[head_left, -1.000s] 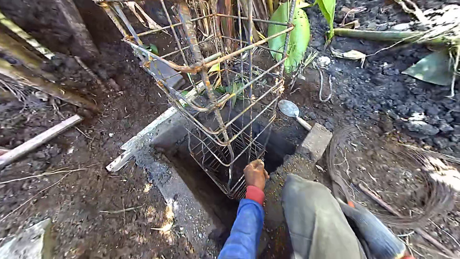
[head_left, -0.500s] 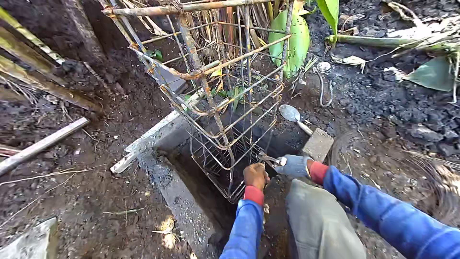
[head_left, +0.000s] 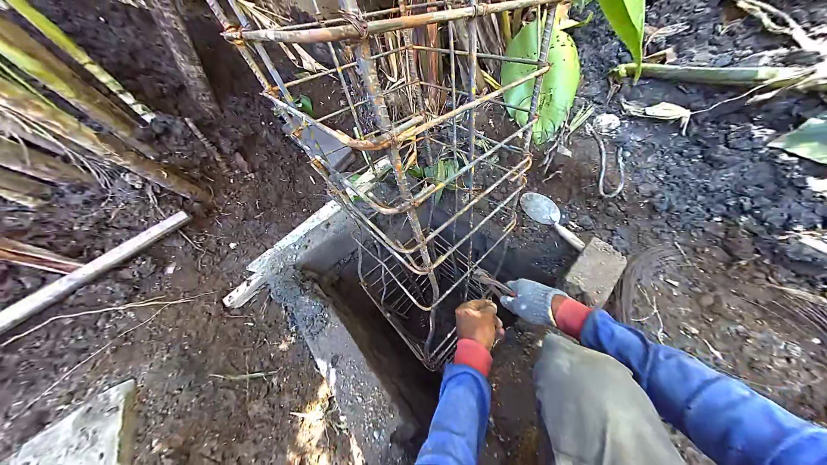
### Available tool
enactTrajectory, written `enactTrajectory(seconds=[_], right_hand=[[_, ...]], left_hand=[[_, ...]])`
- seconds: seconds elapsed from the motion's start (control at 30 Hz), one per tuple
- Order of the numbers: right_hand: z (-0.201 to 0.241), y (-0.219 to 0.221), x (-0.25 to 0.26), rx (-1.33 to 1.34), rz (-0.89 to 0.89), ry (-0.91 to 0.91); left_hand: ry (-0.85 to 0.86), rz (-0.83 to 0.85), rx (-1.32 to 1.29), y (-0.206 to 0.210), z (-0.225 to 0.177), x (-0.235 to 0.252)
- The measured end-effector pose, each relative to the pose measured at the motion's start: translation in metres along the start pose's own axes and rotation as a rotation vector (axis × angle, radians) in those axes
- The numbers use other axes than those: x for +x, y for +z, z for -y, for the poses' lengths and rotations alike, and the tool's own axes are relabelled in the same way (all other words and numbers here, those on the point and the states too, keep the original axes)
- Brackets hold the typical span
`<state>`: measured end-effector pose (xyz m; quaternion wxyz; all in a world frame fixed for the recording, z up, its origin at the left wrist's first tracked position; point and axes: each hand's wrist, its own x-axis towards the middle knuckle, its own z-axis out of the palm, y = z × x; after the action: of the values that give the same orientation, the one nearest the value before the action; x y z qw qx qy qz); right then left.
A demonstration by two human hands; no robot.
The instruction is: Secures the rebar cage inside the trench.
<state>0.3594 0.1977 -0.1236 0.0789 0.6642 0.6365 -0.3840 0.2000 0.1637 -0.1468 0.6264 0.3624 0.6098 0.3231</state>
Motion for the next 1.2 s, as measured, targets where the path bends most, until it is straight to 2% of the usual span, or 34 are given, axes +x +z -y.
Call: enactTrajectory(seconds=[0.1, 0.17, 0.23, 0.3, 0.37, 0.4, 0.47, 0.53, 0.57, 0.6, 0.7, 0.77, 0.8, 0.83, 0.9, 0.97, 1.03, 1.07, 1.1, 1.13, 1.2], right_hand=[[-0.012, 0.005, 0.01, 0.057, 0.007, -0.011], [-0.025, 0.003, 0.014, 0.188, 0.066, -0.032], [-0.034, 0.01, 0.011, 0.573, 0.252, -0.118], [-0.044, 0.035, 0.012, 1.186, 0.607, -0.236], [-0.054, 0.06, 0.021, 1.528, 0.851, -0.335], [-0.055, 0.063, 0.023, 1.56, 0.864, -0.361], [-0.054, 0.046, 0.014, 1.382, 0.697, -0.293], [-0.054, 0.016, 0.001, 0.947, 0.419, -0.189], [-0.054, 0.003, -0.005, 0.666, 0.274, -0.144], [-0.052, -0.006, -0.012, 0.409, 0.155, -0.083], [-0.031, -0.003, -0.042, -0.11, -0.195, 0.124], [-0.027, 0.003, -0.048, -0.316, -0.386, 0.19], [-0.029, 0.003, -0.045, -0.354, -0.421, 0.216], [-0.033, 0.002, -0.039, -0.332, -0.385, 0.231], [-0.043, 0.0, -0.025, -0.12, -0.167, 0.188], [-0.065, 0.011, -0.016, 0.4, 0.116, 0.052], [-0.079, 0.032, -0.012, 1.053, 0.527, -0.054], [-0.082, 0.043, -0.008, 1.279, 0.705, -0.088], [-0.081, 0.047, -0.006, 1.357, 0.777, -0.118], [-0.08, 0.043, -0.008, 1.288, 0.715, -0.131], [-0.076, 0.023, -0.025, 0.791, 0.28, -0.058]], left_hand=[[-0.009, 0.036, 0.046, 0.0, -0.002, 0.0], [0.015, 0.007, 0.063, 0.001, 0.0, 0.001], [0.078, -0.122, 0.102, -0.003, 0.003, 0.001], [0.135, -0.204, 0.038, -0.003, 0.007, 0.008], [0.113, -0.136, -0.141, 0.005, 0.012, 0.028], [0.077, -0.058, -0.248, 0.01, 0.012, 0.039], [0.0, 0.096, -0.404, 0.028, 0.01, 0.057], [-0.013, 0.198, -0.506, 0.047, 0.01, 0.065], [0.002, 0.196, -0.541, 0.056, 0.009, 0.065], [0.019, 0.156, -0.576, 0.064, 0.007, 0.064], [-0.005, -0.113, -0.599, 0.092, -0.006, 0.063], [-0.045, -0.191, -0.61, 0.108, -0.02, 0.063], [-0.053, -0.184, -0.606, 0.11, -0.022, 0.063], [-0.047, -0.162, -0.579, 0.108, -0.019, 0.064], [-0.046, -0.119, -0.419, 0.089, -0.008, 0.06], [-0.107, -0.078, -0.287, 0.065, 0.008, 0.048], [-0.211, 0.044, -0.357, 0.051, 0.023, 0.046], [-0.218, 0.119, -0.444, 0.05, 0.027, 0.05], [-0.201, 0.215, -0.531, 0.048, 0.026, 0.055], [-0.178, 0.281, -0.589, 0.05, 0.024, 0.059], [-0.146, 0.265, -0.709, 0.062, 0.021, 0.061]])
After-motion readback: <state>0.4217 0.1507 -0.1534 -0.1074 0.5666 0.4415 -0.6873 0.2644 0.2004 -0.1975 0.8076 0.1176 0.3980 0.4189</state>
